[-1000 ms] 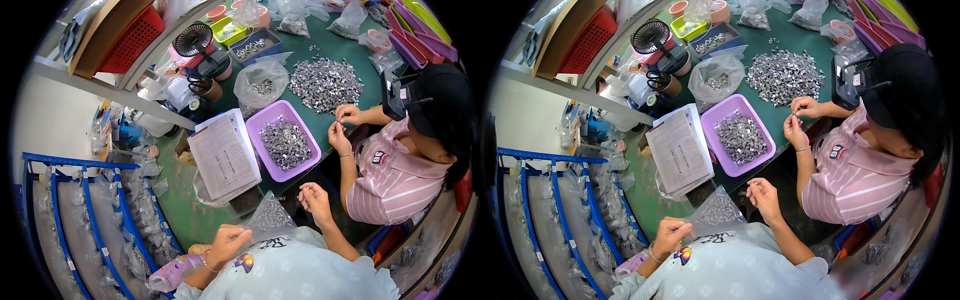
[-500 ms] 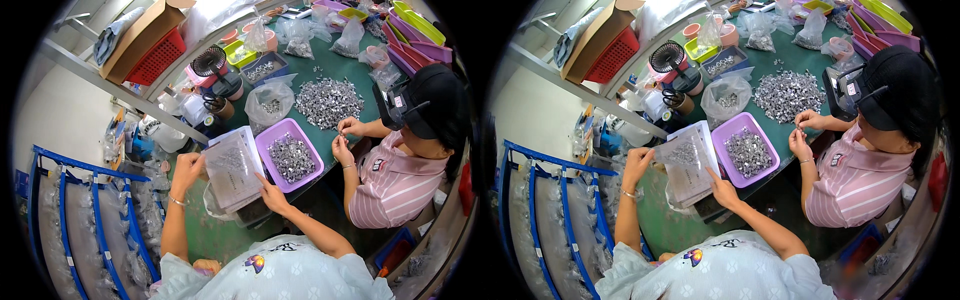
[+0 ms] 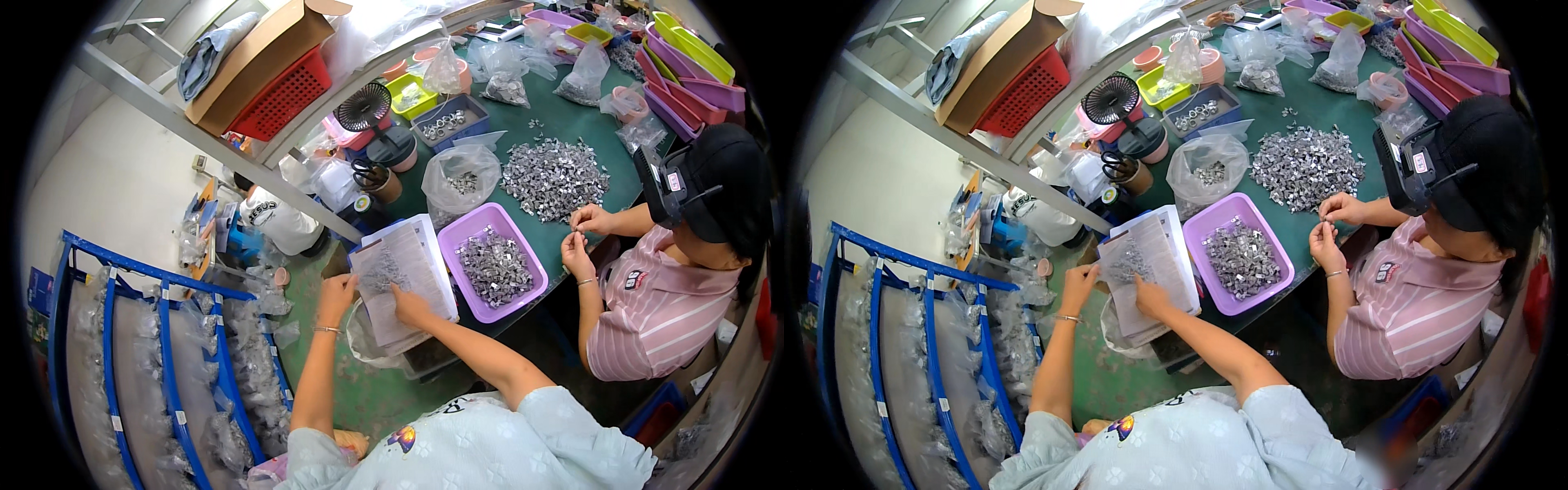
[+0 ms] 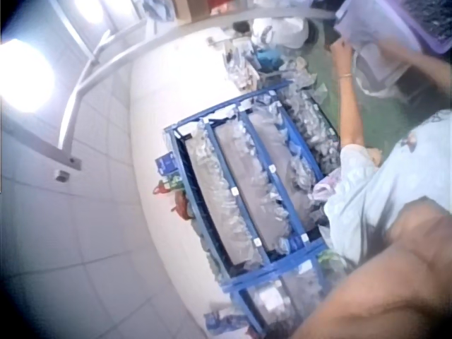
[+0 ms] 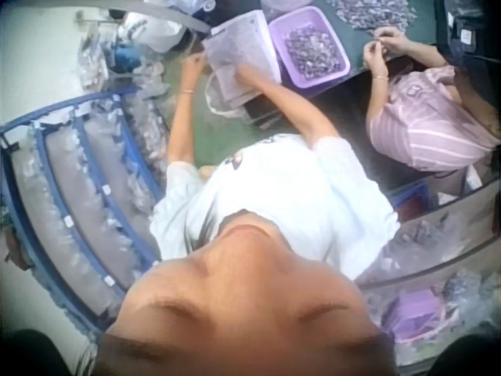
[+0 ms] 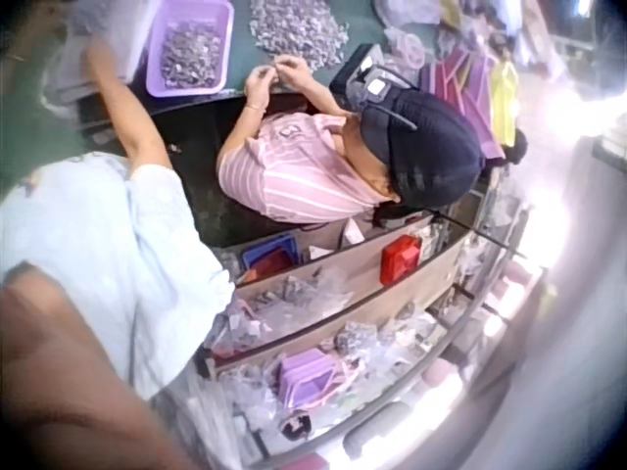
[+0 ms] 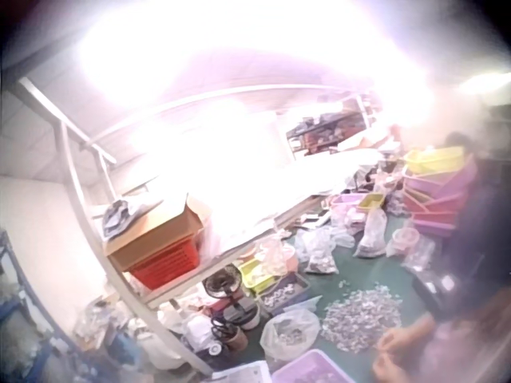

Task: The person picks small silver metal pieces from a green table and links them together by hand. They place the linked pieces into a clear plastic bag and continue assembling more pieces from the table.

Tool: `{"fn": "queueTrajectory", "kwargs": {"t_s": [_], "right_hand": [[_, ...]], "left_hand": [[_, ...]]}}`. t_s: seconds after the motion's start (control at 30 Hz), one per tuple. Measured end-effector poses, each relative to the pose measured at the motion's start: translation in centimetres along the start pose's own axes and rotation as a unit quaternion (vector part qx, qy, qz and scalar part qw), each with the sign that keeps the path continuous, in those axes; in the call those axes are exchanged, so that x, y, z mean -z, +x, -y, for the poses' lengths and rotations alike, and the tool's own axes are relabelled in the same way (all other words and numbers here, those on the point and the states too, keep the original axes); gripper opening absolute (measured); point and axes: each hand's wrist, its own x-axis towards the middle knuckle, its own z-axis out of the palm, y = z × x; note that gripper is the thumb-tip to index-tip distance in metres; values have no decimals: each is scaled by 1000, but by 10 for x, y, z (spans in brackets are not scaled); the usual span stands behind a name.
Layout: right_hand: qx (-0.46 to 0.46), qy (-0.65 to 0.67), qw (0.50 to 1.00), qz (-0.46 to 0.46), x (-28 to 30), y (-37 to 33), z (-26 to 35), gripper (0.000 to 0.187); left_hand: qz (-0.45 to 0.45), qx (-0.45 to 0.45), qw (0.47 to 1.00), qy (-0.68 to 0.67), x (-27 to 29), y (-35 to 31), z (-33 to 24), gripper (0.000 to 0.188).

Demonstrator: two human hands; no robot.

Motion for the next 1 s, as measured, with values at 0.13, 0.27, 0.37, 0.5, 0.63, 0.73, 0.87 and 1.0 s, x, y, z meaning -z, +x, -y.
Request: {"fn": "queueTrajectory", "kwargs": {"t_s": [0.13, 0.27, 0.37, 0.5, 0.63, 0.73, 0.87, 1.0], "right_hand": [[16, 31, 999, -42, -20, 13, -29, 52], [-68, 416, 906, 44, -6, -24, -50, 35], [-117, 620, 761, 150, 49, -72, -30, 25], [-45, 707, 703, 61, 103, -127, -4, 13], [-6, 708, 706, 18, 137, -169, 19, 11], [17, 727, 687, -8, 144, -194, 29, 12], [58, 704, 704, -72, 153, -217, 39, 17], [92, 581, 791, -167, 171, -238, 50, 24]], "left_hand": [[-54, 32, 998, -19, -5, -4, 2, 29], [-159, 115, 976, -94, -8, -32, 14, 31], [-271, 167, 932, -173, -14, -60, 22, 32], [-266, 219, 828, -442, -22, -84, -53, 26], [15, 201, 832, -518, -14, -117, -152, 18], [122, 116, 839, -518, -12, -129, -202, 22], [157, 67, 833, -526, -16, -131, -225, 26], [167, 12, 835, -525, -13, -125, -245, 23]]}}
